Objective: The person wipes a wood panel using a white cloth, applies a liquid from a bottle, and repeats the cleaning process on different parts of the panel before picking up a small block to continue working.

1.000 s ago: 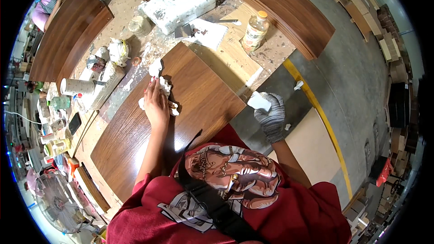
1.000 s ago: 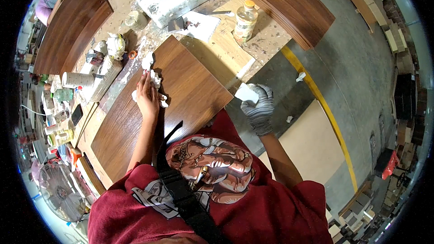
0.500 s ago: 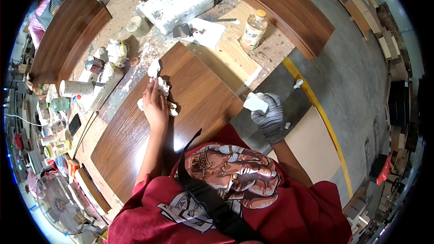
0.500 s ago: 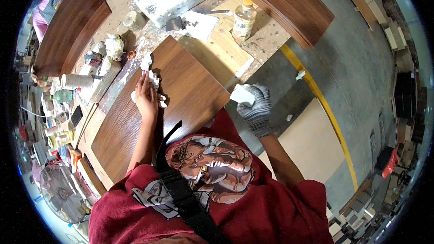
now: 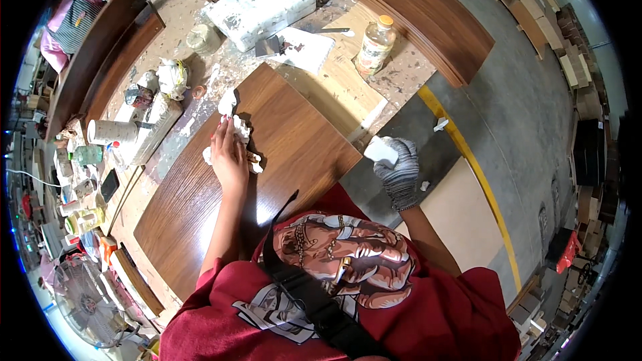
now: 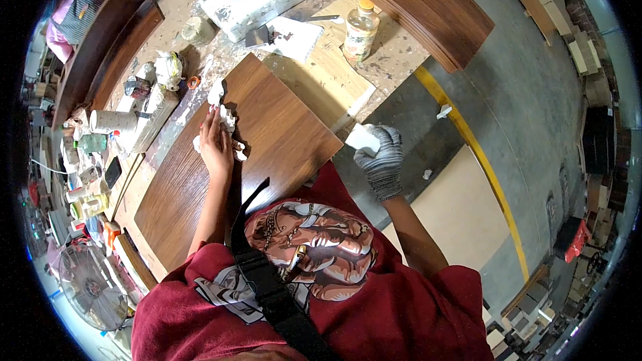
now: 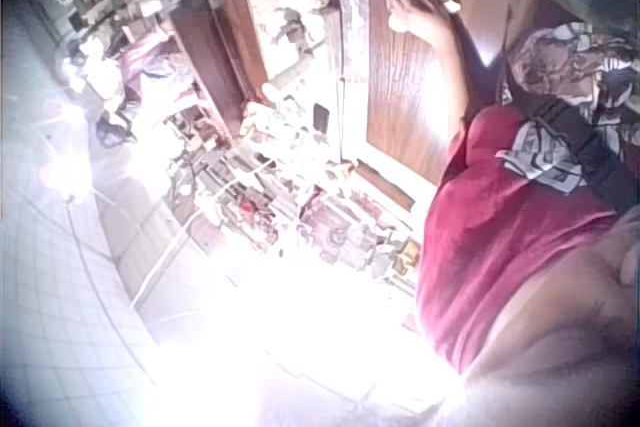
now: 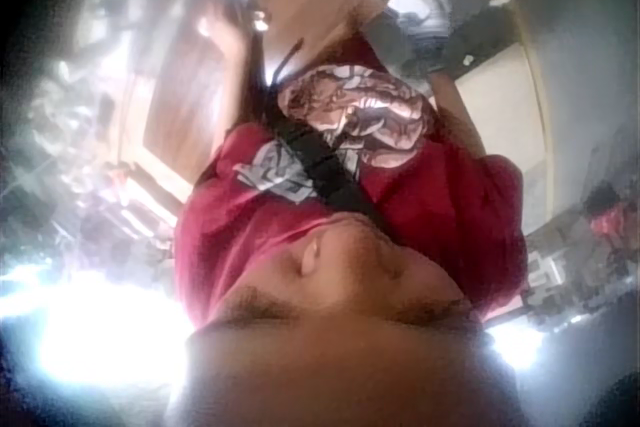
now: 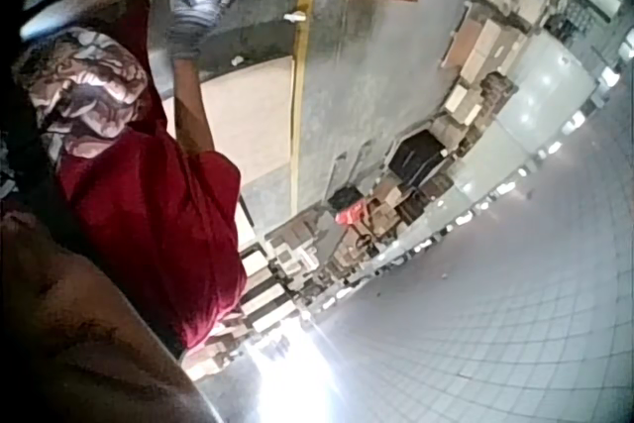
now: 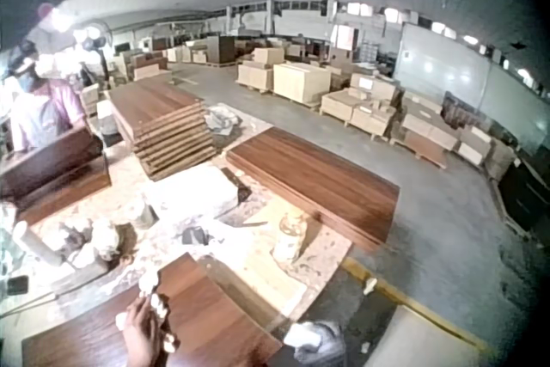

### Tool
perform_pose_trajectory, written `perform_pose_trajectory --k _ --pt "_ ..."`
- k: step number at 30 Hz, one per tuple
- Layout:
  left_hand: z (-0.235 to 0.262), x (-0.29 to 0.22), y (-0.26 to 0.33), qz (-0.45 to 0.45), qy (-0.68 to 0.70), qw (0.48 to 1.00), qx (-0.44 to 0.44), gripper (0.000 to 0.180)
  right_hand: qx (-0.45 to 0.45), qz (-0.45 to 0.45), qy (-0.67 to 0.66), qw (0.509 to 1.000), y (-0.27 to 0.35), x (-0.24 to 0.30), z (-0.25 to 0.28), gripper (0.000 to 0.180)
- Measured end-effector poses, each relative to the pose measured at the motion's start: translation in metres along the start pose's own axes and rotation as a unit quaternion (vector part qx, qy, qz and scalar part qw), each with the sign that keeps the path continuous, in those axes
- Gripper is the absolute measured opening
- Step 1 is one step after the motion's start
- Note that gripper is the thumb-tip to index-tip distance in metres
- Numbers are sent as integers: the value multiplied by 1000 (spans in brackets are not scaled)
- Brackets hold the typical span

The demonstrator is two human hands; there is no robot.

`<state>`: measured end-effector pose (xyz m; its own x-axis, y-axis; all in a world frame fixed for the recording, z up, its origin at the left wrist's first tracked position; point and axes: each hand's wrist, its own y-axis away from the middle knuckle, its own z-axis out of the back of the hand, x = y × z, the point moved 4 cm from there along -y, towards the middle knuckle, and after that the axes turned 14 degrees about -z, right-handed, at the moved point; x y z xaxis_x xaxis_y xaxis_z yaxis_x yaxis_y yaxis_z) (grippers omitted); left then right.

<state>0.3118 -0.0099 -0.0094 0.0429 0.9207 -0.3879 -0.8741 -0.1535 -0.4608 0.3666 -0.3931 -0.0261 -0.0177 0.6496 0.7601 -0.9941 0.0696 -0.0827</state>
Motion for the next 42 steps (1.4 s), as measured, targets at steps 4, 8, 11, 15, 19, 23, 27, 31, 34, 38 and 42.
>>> perform_pose_trajectory --k 4,8,11,15,19,23,27,31,34,38,42 --pt "-1 -2 -2 -17 -13 1000 -5 47 13 6 -53 999 0 3 8 51" --pt "-1 2 0 5 12 1000 -1 48 32 30 -28 999 4 8 -3 52" --pt "-1 2 -1 -3 -11 1000 9 48 18 -11 10 1000 -6 -3 2 53" --pt "-1 4 -1 3 -9 1000 17 51 43 -37 -99 993 -18 -27 4 54" --pt "-18 11 -19 -22 -56 996 63 53 71 -23 -178 981 -22 -2 -1 53" --pt "-53 16 -72 -89 -27 992 90 51 111 -60 -303 945 -27 -8 -23 55" --pt "-84 10 -115 -88 42 986 138 53 136 -47 -292 946 -30 -12 -29 56" --pt "-98 -28 -99 -144 17 972 187 62 102 -38 -315 943 -32 -15 -21 55" --pt "-78 -82 -83 -145 96 949 264 60 70 -33 -299 951 -31 -10 -8 53" --pt "-77 -88 -73 -248 136 930 237 41 91 -27 -343 935 -28 16 -6 48" --pt "-56 -54 -126 -48 67 908 411 37 286 -52 -479 828 -3 79 -39 60"
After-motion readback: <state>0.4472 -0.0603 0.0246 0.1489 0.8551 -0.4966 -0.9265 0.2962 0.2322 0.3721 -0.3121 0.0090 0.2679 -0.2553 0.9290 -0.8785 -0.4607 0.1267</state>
